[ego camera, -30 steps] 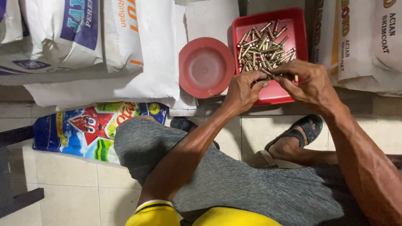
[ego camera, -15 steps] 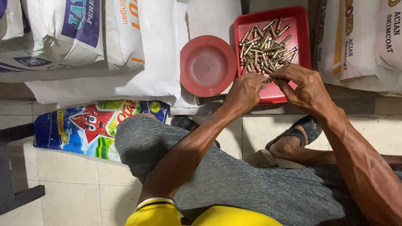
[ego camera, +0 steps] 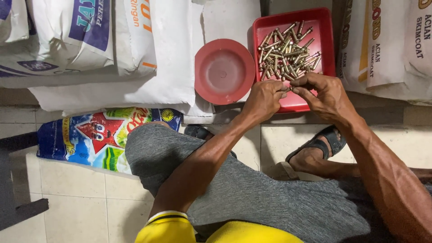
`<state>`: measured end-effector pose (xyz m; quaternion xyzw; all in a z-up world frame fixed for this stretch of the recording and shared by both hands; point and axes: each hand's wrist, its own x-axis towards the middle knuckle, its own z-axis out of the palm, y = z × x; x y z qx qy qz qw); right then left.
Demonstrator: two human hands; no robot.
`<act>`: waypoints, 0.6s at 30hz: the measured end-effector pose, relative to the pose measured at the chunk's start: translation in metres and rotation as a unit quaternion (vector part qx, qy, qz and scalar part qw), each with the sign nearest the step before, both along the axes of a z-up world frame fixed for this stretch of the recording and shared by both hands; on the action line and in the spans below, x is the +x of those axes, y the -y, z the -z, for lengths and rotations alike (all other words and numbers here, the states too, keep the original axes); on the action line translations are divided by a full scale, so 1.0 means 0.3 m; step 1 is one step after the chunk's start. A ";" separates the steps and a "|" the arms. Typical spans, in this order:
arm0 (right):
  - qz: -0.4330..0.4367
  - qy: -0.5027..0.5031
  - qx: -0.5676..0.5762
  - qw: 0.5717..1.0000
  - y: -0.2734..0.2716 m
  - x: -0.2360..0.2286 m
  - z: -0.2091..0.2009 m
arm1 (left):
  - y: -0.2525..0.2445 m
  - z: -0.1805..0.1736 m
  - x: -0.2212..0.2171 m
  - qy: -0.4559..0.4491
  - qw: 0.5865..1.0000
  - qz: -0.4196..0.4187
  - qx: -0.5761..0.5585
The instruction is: Assembling metal bolts and washers by hand in a storage area.
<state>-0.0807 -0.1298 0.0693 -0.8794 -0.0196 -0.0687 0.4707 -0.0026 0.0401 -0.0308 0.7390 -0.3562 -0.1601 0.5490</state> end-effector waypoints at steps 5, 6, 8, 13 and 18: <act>0.003 -0.028 0.019 0.999 0.013 -0.008 -0.009 | -0.008 0.007 0.010 0.097 0.995 0.017 0.028; 0.009 -0.036 0.019 0.999 0.005 -0.012 -0.026 | -0.010 -0.006 0.010 0.159 0.985 0.021 0.056; 0.020 -0.042 0.001 0.999 0.006 -0.021 0.006 | -0.008 -0.041 0.006 0.238 0.968 0.017 0.076; 0.073 -0.065 -0.060 0.993 0.000 -0.059 0.124 | -0.002 -0.047 -0.006 0.363 0.925 0.018 0.106; 0.072 -0.129 -0.051 0.988 0.005 -0.051 0.094 | 0.024 0.025 0.006 0.362 0.929 -0.002 0.076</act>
